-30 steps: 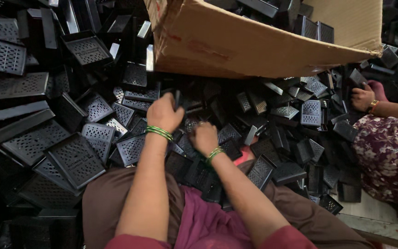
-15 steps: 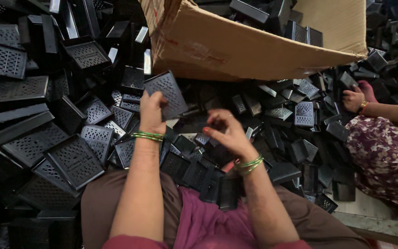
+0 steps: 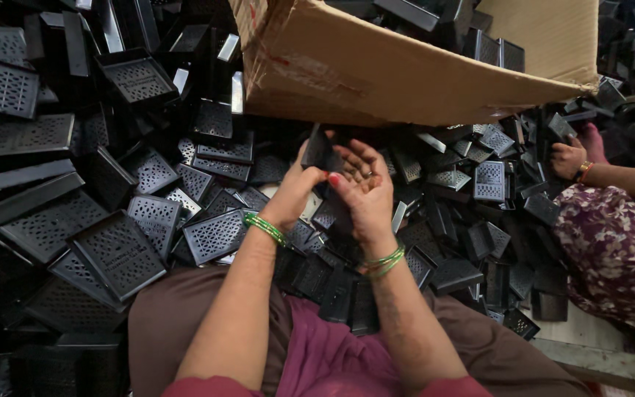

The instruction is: The person sits on the floor and repeatedly picks up small black metal components from a large pile. They align and press the pieces together by hand, then place the assembled units into a cardboard box. The process continues with the person handling the parts one at a time.

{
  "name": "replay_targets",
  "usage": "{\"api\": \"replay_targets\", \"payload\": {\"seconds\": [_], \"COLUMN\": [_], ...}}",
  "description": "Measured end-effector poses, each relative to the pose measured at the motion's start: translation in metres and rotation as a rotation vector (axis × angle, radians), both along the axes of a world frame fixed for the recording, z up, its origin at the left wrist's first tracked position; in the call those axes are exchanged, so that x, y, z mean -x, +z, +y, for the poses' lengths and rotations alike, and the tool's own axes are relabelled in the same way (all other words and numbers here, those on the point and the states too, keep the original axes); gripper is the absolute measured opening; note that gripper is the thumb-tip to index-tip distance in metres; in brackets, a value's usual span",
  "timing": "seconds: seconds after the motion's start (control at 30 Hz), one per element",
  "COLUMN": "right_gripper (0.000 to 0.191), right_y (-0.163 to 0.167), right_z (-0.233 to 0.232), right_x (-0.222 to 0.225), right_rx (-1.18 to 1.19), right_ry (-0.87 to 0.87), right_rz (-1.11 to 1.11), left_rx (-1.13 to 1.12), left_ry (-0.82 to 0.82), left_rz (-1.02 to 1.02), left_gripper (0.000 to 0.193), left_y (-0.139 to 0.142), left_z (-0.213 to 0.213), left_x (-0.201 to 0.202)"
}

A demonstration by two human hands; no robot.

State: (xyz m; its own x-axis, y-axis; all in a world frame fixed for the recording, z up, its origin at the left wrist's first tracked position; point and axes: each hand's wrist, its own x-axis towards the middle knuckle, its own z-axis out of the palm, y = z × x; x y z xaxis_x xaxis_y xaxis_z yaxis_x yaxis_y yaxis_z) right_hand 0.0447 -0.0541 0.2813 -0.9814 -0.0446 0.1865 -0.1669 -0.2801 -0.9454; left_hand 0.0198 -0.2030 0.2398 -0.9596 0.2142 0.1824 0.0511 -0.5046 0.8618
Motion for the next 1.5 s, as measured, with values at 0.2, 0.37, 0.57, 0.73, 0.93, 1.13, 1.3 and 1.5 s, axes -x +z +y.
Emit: {"api": "replay_targets", "payload": {"seconds": [0.2, 0.37, 0.57, 0.73, 0.93, 1.13, 1.3, 1.5], "right_gripper": [0.071, 0.071, 0.070, 0.067, 0.067, 0.067, 0.066, 0.062], "right_y": [0.011, 0.030, 0.011, 0.012, 0.027, 0.031, 0.027, 0.017], "right_z": [0.024, 0.037, 0.000, -0.005, 0.000, -0.003, -0.004, -0.002], "right_x": [-0.001, -0.007, -0.012, -0.014, -0.021, -0.021, -0.020, -0.019], "right_rx": [0.177, 0.067, 0.075, 0.158, 0.219, 0.182, 0.162, 0.214], "right_ry": [0.094, -0.049, -0.067, -0.033, 0.004, 0.005, 0.007, 0.001], "right_rz": [-0.051, 0.070, 0.101, 0.175, 0.123, 0.162, 0.162, 0.066], "left_rx": [0.069, 0.355, 0.645, 0.679, 0.660, 0.659, 0.658, 0.617], "left_ry": [-0.069, 0.050, 0.341, 0.345, 0.311, 0.314, 0.374, 0.405], "left_rz": [-0.048, 0.149, 0.337, 0.373, 0.375, 0.351, 0.425, 0.420], "left_gripper": [0.062, 0.080, 0.105, 0.108, 0.106, 0.109, 0.110, 0.109], "left_y": [0.000, 0.004, 0.024, 0.040, 0.048, 0.046, 0.043, 0.037], "left_z": [-0.001, 0.003, 0.024, 0.015, 0.015, 0.017, 0.018, 0.030], "left_x": [-0.004, -0.008, -0.030, -0.037, -0.037, -0.039, -0.040, -0.045]}}
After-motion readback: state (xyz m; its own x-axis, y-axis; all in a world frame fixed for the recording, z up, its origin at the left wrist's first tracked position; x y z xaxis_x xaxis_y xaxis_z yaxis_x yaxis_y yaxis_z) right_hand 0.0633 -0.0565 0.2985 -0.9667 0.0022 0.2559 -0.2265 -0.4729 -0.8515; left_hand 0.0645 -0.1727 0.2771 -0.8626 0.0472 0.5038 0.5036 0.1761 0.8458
